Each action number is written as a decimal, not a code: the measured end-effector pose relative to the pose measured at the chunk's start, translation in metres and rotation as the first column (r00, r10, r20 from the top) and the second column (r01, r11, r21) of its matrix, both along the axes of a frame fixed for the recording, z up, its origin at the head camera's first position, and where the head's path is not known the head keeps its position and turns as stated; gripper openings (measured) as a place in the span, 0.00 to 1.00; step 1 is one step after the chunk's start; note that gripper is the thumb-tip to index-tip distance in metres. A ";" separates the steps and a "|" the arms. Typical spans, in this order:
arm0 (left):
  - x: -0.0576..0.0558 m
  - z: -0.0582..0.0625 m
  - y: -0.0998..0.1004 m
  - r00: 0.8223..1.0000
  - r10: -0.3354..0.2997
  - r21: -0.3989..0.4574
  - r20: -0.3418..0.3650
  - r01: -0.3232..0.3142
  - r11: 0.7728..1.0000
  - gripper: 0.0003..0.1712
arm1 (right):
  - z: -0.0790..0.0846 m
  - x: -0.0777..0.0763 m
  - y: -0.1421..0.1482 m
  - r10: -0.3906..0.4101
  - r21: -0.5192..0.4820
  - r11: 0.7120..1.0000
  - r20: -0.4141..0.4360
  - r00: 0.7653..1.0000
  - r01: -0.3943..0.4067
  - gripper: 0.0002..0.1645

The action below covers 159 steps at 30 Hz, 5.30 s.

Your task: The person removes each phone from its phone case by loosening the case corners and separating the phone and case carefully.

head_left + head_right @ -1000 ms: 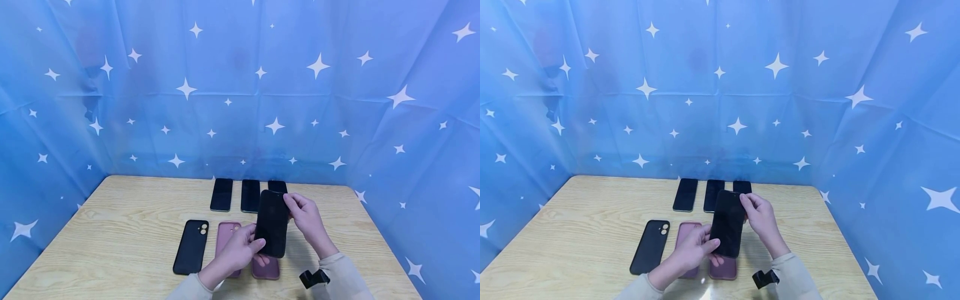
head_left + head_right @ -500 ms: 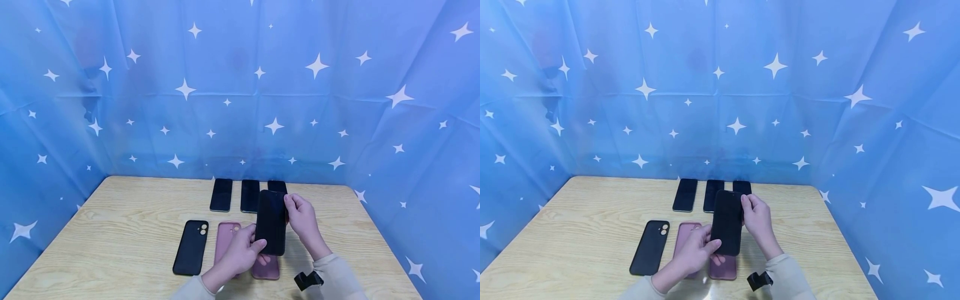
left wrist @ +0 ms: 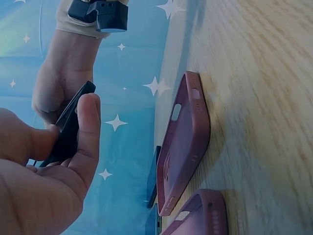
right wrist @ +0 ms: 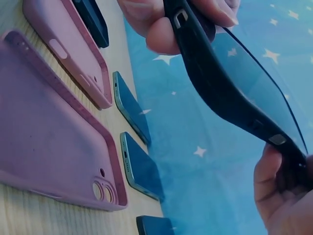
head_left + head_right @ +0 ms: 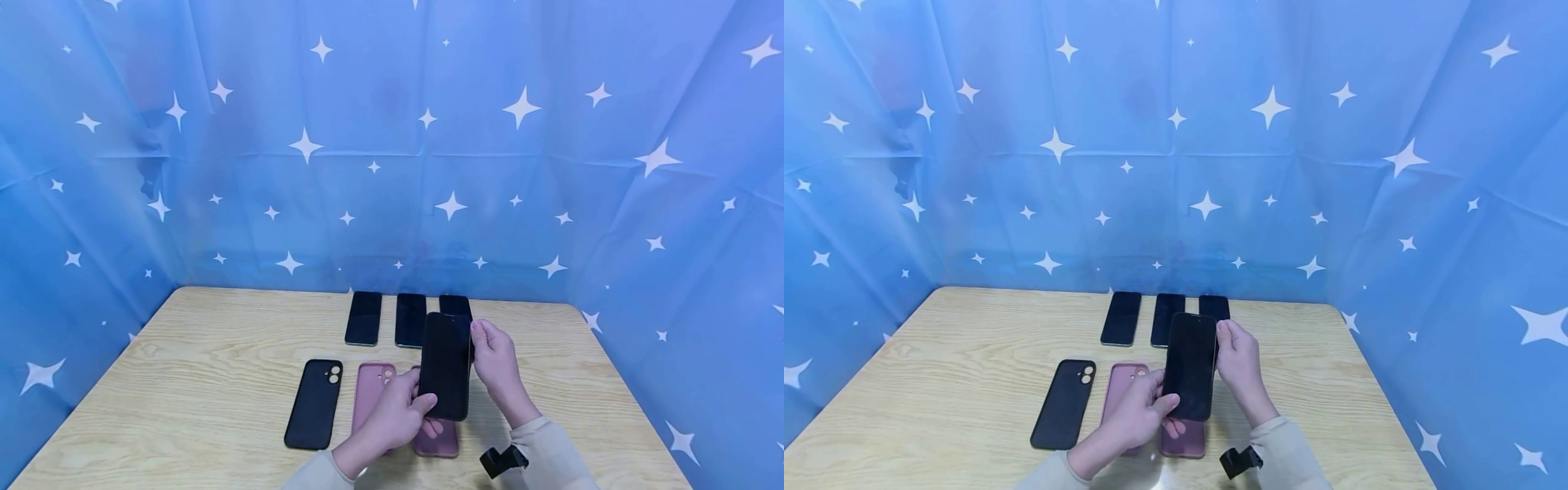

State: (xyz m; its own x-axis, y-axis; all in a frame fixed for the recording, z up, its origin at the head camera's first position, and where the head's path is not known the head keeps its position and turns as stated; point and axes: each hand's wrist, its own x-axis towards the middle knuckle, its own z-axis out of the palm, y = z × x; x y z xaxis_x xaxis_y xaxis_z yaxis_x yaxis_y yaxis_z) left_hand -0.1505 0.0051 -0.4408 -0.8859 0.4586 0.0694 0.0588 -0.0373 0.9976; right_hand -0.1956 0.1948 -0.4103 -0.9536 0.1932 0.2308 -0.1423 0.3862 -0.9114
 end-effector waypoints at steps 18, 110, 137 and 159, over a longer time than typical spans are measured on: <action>-0.002 -0.003 -0.002 0.998 -0.057 0.036 0.030 0.055 0.998 0.14 | -0.004 -0.001 0.005 0.146 -0.394 0.913 0.082 0.986 -0.103 0.21; -0.029 0.009 -0.016 0.992 0.123 0.141 -0.022 -0.119 0.983 0.13 | -0.042 0.019 -0.015 0.562 -0.822 0.426 -0.086 0.822 -0.378 0.19; -0.028 0.002 -0.018 0.964 0.245 0.034 -0.108 -0.242 0.970 0.06 | -0.031 0.022 -0.039 0.097 -0.549 0.836 0.193 0.976 0.025 0.04; -0.035 0.004 -0.030 0.963 0.250 -0.002 -0.101 -0.251 0.968 0.15 | -0.025 0.030 -0.023 0.271 -0.099 0.960 0.075 0.960 -0.263 0.09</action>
State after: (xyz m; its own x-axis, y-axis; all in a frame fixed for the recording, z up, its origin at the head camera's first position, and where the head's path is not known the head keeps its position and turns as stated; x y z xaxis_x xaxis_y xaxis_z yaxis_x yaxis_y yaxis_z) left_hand -0.1854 -0.0246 -0.4370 -0.9616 0.2245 0.1579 0.1632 0.0054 0.9866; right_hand -0.1659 0.1720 -0.4350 -0.9888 -0.0553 0.1387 -0.1484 0.2635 -0.9532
